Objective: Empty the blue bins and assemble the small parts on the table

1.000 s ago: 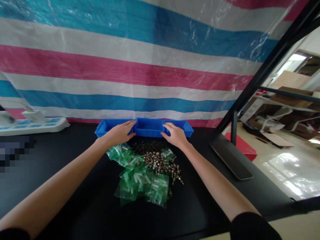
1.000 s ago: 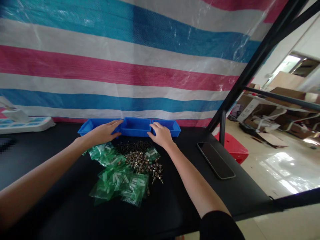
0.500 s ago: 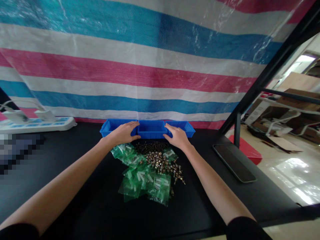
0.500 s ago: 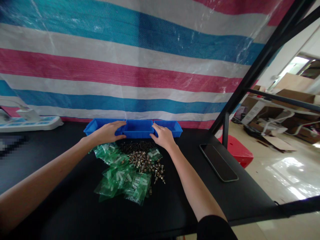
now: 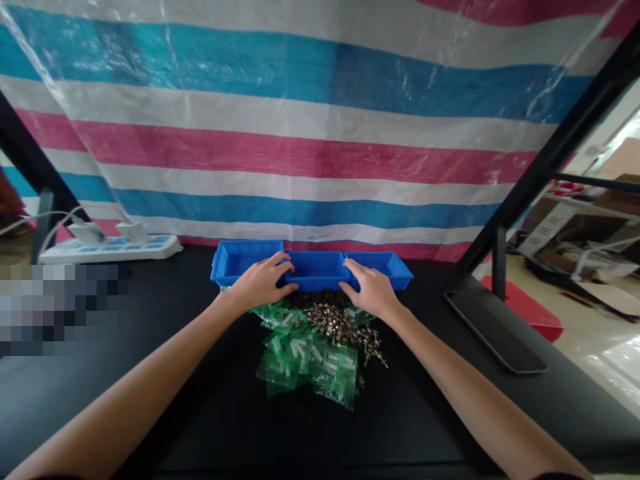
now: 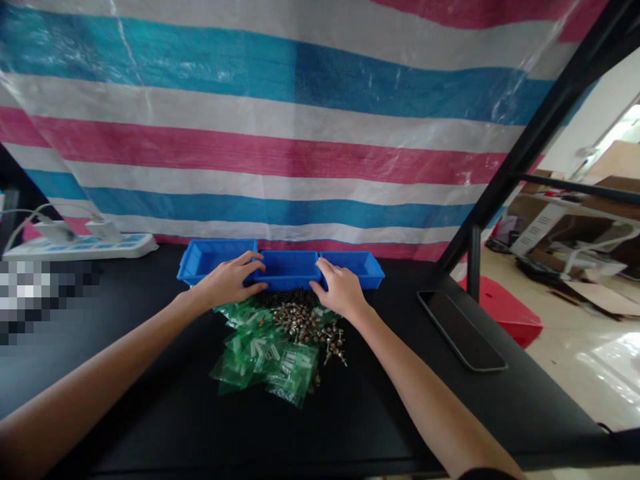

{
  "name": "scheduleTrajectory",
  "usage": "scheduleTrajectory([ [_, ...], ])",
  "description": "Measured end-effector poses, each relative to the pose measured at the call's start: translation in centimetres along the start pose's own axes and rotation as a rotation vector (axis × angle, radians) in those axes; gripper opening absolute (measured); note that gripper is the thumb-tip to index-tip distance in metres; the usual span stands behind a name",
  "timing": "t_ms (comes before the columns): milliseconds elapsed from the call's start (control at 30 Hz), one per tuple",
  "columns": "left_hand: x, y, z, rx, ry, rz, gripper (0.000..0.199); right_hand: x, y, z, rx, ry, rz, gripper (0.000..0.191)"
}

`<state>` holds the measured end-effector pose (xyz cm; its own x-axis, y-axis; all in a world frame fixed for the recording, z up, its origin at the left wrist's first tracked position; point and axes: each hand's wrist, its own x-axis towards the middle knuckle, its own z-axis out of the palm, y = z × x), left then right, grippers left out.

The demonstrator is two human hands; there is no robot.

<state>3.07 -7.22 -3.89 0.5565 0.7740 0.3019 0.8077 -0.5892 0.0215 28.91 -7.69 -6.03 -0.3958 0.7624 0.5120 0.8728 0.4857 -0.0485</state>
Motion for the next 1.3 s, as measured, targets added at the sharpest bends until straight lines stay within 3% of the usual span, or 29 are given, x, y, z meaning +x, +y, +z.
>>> scheduleTrajectory([
  [133, 0.0, -0.3, -0.3, 0.003, -0.035, 0.020, 0.032, -0.1, 0.2, 0.0, 0.008, 0.016, -0.021, 0.041],
  [600, 0.6, -0.9, 0.3, 0.214, -0.118, -0.033, 0.063, -0.2, 0.2, 0.2, 0.029, 0.023, -0.023, 0.039],
  [1067, 0.3, -0.6, 0.5, 0.130, -0.077, -0.029, 0.063, -0.4, 0.0, 0.0, -0.010, 0.010, 0.002, 0.042],
  [1300, 0.6, -0.5, 0.3, 0.120, 0.023, 0.055, 0.058, -0.4, -0.1, 0.2, -0.013, 0.028, 0.009, 0.042],
])
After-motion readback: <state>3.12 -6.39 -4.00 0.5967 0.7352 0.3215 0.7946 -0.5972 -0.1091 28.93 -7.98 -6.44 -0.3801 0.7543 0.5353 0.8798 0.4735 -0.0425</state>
